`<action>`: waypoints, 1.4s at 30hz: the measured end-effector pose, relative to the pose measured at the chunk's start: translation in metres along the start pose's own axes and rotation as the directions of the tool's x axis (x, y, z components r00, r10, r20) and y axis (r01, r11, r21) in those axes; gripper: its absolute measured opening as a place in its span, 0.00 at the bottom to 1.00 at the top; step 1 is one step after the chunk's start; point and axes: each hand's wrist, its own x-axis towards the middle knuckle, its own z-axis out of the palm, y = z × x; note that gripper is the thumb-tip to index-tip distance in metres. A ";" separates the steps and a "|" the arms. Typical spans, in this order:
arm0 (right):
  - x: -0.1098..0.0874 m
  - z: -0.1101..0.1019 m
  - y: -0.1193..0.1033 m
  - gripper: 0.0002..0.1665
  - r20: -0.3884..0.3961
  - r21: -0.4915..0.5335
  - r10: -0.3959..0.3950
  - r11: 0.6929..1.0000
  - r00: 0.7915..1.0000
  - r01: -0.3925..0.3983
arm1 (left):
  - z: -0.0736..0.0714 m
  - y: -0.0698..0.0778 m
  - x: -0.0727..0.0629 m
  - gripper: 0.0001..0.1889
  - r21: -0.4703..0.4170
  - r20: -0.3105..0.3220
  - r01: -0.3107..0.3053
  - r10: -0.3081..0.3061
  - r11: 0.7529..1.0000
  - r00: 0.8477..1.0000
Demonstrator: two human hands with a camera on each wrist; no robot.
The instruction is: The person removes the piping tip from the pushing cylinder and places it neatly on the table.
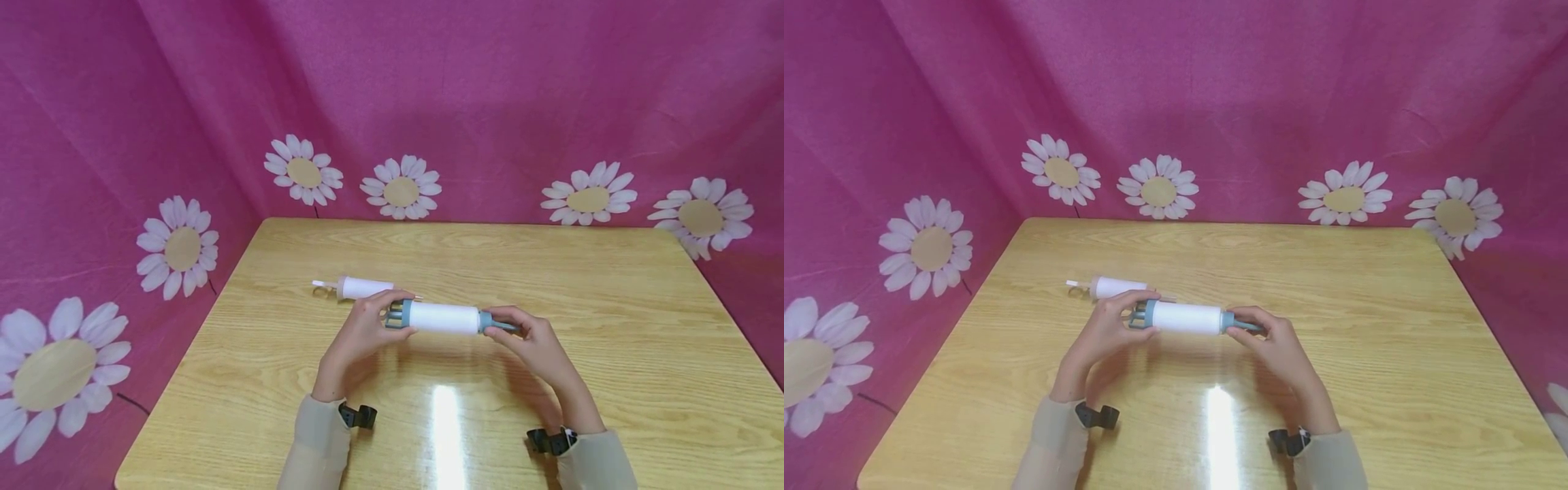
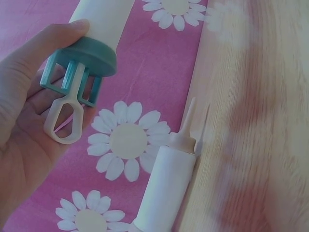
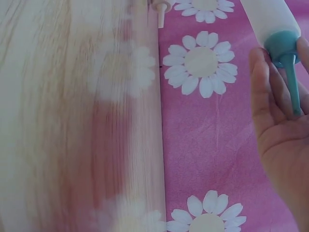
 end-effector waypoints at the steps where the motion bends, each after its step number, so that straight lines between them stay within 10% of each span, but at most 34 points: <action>1: 0.000 0.000 0.001 0.18 -0.007 0.002 -0.013 1.000 1.000 0.013 | 0.000 0.000 0.000 0.25 0.004 0.000 -0.001 0.001 1.000 1.000; 21: 0.004 0.008 0.003 0.26 -0.120 -0.013 -0.414 0.909 0.902 0.416 | -0.005 -0.004 -0.002 0.25 -0.039 -0.005 0.083 -0.083 0.996 0.997; 42: 0.002 0.005 0.007 0.25 -0.078 -0.003 -0.319 0.948 0.945 0.320 | -0.007 -0.011 -0.001 0.26 -0.001 0.003 0.044 -0.044 0.999 0.999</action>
